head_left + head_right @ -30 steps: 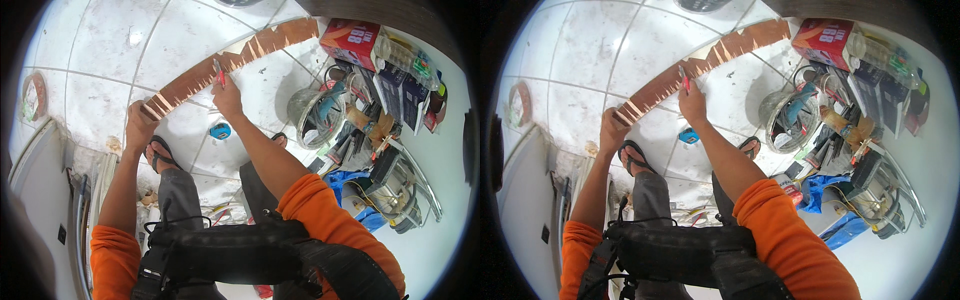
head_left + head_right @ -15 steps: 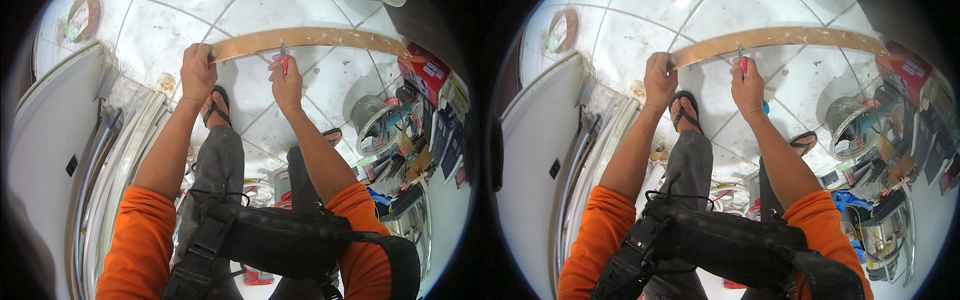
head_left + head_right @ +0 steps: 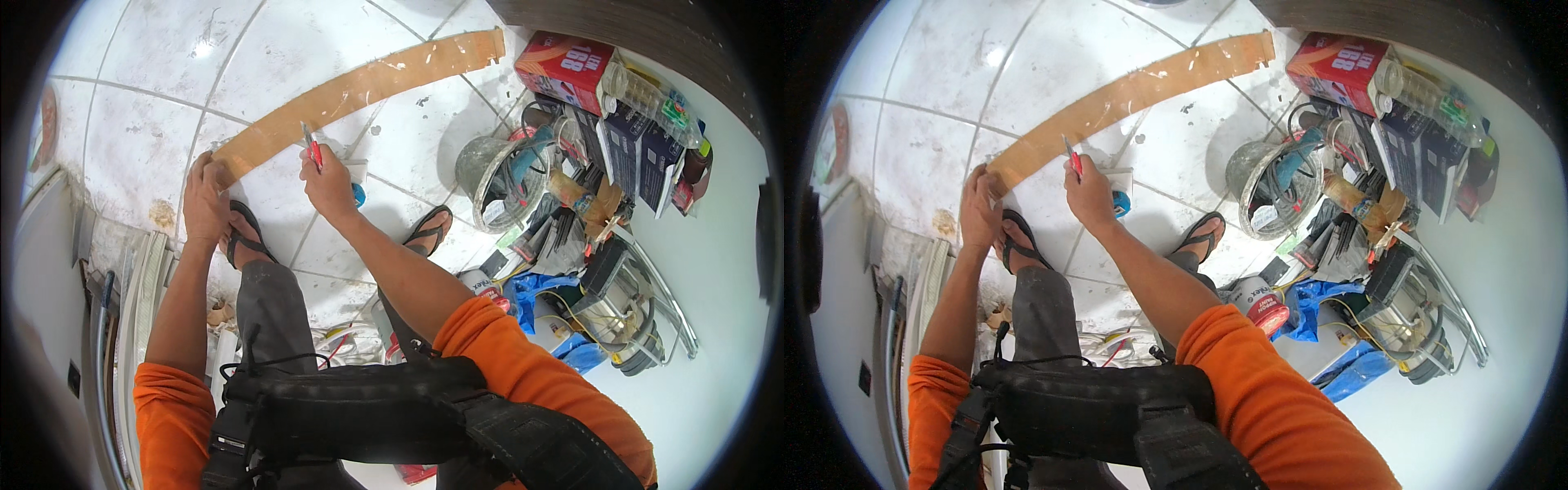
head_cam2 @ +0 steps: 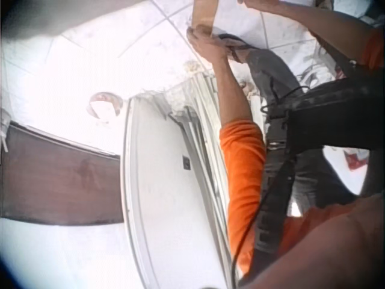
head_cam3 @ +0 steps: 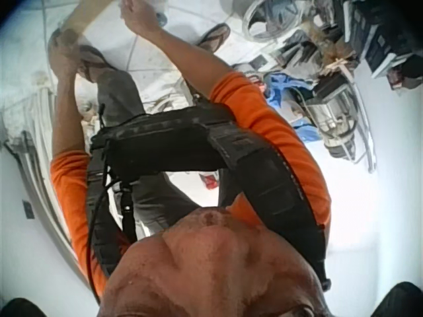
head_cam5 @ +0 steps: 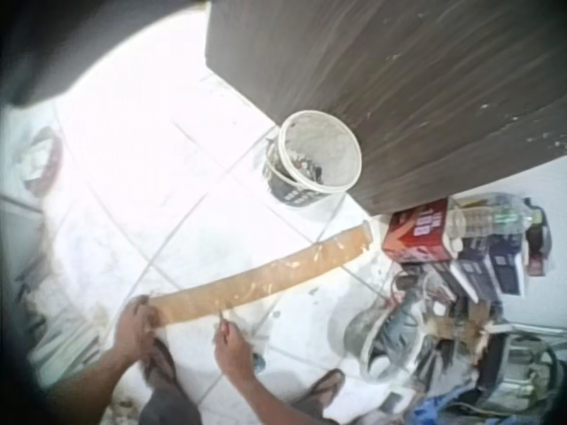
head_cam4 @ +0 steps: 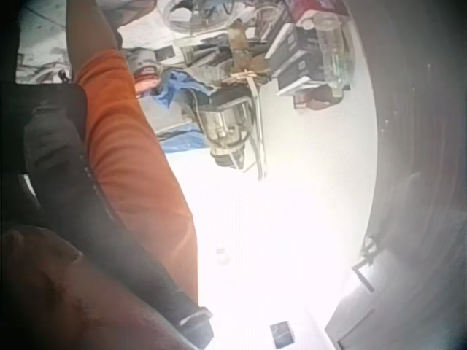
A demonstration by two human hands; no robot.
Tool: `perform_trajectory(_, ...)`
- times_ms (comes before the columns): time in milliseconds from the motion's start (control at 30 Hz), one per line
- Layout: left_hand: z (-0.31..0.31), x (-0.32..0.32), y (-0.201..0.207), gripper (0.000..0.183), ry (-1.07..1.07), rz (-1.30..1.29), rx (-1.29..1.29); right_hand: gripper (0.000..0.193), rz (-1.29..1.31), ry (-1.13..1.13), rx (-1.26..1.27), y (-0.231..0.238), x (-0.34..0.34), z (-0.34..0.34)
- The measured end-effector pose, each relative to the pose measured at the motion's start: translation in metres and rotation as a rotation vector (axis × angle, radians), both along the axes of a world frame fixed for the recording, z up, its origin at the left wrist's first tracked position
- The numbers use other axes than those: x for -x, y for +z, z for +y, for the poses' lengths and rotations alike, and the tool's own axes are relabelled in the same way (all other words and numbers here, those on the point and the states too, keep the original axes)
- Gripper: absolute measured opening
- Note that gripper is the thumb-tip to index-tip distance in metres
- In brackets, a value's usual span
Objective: The person sits on a tiled floor and uses a utility knife and a metal ruler to cut a white rectangular sheet into smaller pieces. They then move to a different area and cut a long strip of cardboard.
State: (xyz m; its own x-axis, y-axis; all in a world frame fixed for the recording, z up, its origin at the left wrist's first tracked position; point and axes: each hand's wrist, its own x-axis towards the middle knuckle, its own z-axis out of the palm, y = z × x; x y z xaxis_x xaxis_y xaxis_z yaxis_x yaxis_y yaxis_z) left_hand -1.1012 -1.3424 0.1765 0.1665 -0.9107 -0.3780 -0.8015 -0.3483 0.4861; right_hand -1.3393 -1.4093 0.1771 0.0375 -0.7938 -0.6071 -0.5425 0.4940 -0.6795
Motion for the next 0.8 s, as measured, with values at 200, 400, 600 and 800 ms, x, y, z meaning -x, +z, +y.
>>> perform_trajectory(200,-0.006,0.007,0.01,0.072,0.138,0.036,-0.056,0.018,0.013,0.069,0.022,-0.006,-0.003,-0.009)
perform_trajectory(400,-0.013,0.013,0.016,0.074,0.046,-0.078,-0.087,0.018,-0.011,0.085,-0.01,-0.011,-0.005,-0.002)
perform_trajectory(600,-0.004,-0.042,-0.004,0.071,-0.084,-0.184,-0.05,0.024,-0.06,-0.099,-0.09,0.016,0.024,-0.029)
perform_trajectory(800,0.031,-0.12,-0.002,0.07,-0.055,-0.287,-0.143,0.02,0.052,-0.208,0.022,-0.01,0.111,-0.044)
